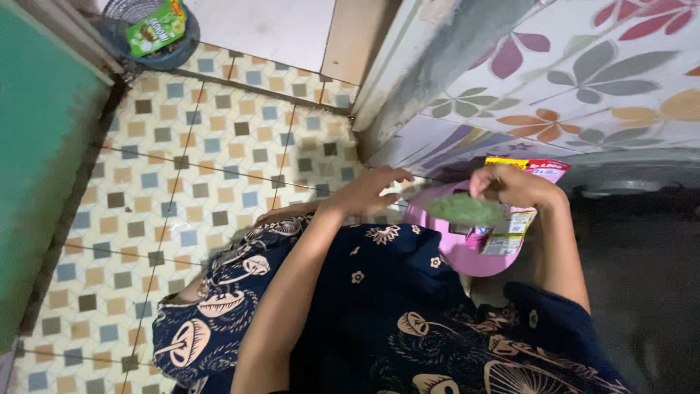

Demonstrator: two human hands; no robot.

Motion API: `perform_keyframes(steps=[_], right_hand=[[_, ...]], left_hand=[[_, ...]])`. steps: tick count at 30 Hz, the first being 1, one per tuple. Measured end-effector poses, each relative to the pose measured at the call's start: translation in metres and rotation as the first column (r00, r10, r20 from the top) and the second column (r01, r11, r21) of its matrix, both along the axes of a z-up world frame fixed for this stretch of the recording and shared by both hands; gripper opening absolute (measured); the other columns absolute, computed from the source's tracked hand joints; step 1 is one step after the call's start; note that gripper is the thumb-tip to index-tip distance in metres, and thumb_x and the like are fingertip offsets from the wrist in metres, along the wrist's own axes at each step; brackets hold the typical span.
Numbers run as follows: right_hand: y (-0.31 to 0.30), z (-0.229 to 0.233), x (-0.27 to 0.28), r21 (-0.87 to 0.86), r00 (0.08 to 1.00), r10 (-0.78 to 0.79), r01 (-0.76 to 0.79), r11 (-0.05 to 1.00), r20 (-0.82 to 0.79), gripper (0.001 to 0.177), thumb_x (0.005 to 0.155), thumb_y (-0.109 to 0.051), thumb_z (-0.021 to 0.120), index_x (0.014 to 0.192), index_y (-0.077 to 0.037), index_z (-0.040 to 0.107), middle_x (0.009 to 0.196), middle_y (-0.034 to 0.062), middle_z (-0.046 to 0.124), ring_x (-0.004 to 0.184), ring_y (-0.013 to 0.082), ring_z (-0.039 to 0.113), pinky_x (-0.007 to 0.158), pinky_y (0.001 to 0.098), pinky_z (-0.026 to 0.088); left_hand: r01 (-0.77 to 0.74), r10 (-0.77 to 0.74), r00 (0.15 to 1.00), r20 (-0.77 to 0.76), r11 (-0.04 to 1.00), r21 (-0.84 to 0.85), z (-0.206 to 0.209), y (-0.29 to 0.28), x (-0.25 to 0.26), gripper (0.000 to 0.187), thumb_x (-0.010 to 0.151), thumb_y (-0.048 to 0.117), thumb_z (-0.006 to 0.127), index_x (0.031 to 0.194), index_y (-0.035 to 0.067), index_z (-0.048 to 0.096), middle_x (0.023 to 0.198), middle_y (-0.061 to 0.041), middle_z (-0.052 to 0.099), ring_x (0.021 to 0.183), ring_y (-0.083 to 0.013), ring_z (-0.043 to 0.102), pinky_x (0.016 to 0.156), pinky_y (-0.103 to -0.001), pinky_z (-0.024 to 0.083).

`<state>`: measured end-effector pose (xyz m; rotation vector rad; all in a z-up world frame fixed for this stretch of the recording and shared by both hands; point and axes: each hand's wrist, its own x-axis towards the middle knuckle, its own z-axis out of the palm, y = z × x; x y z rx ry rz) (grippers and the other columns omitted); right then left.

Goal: The person scrubs the inside of a squat toilet with a brush and wipes the rim and nearby floor tiles with a cloth.

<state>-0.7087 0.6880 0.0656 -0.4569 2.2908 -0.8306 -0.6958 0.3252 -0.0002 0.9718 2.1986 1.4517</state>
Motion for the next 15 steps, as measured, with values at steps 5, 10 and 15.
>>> perform_keyframes(steps=[5,10,15], right_hand=[[0.04,-0.047,0.027,0.51,0.921,-0.234,0.046,0.859,0.311,0.02,0.08,-0.004,0.074,0.095,-0.013,0.084,0.09,0.0051,0.081,0.081,0.0199,0.072,0.072,0.036,0.06],[0.021,-0.055,0.016,0.658,0.983,0.083,-0.173,0.733,0.166,0.024,0.075,-0.015,0.08,0.098,-0.012,0.081,0.094,0.0121,0.081,0.086,0.0242,0.077,0.076,0.0358,0.059],[-0.167,0.039,-0.005,0.598,0.9,0.404,-0.235,0.766,-0.164,0.02,0.085,-0.016,0.071,0.098,-0.003,0.077,0.098,0.0219,0.075,0.092,0.0347,0.074,0.08,0.044,0.057]], left_hand=[[0.112,-0.112,0.993,-0.026,0.994,0.001,0.001,0.006,0.007,0.046,0.092,0.016,0.064,0.137,0.013,0.058,0.139,-0.018,0.059,0.127,-0.038,0.056,0.104,-0.047,0.045],[-0.062,0.059,0.996,-0.065,0.997,-0.045,0.007,-0.015,0.008,0.041,0.095,0.019,0.063,0.136,0.014,0.059,0.135,-0.016,0.062,0.124,-0.037,0.059,0.103,-0.046,0.047],[-0.446,0.411,0.884,-0.223,0.884,-0.14,0.047,-0.11,0.029,0.04,0.095,0.02,0.06,0.135,0.012,0.059,0.129,-0.016,0.065,0.121,-0.0361,0.062,0.101,-0.045,0.049]])
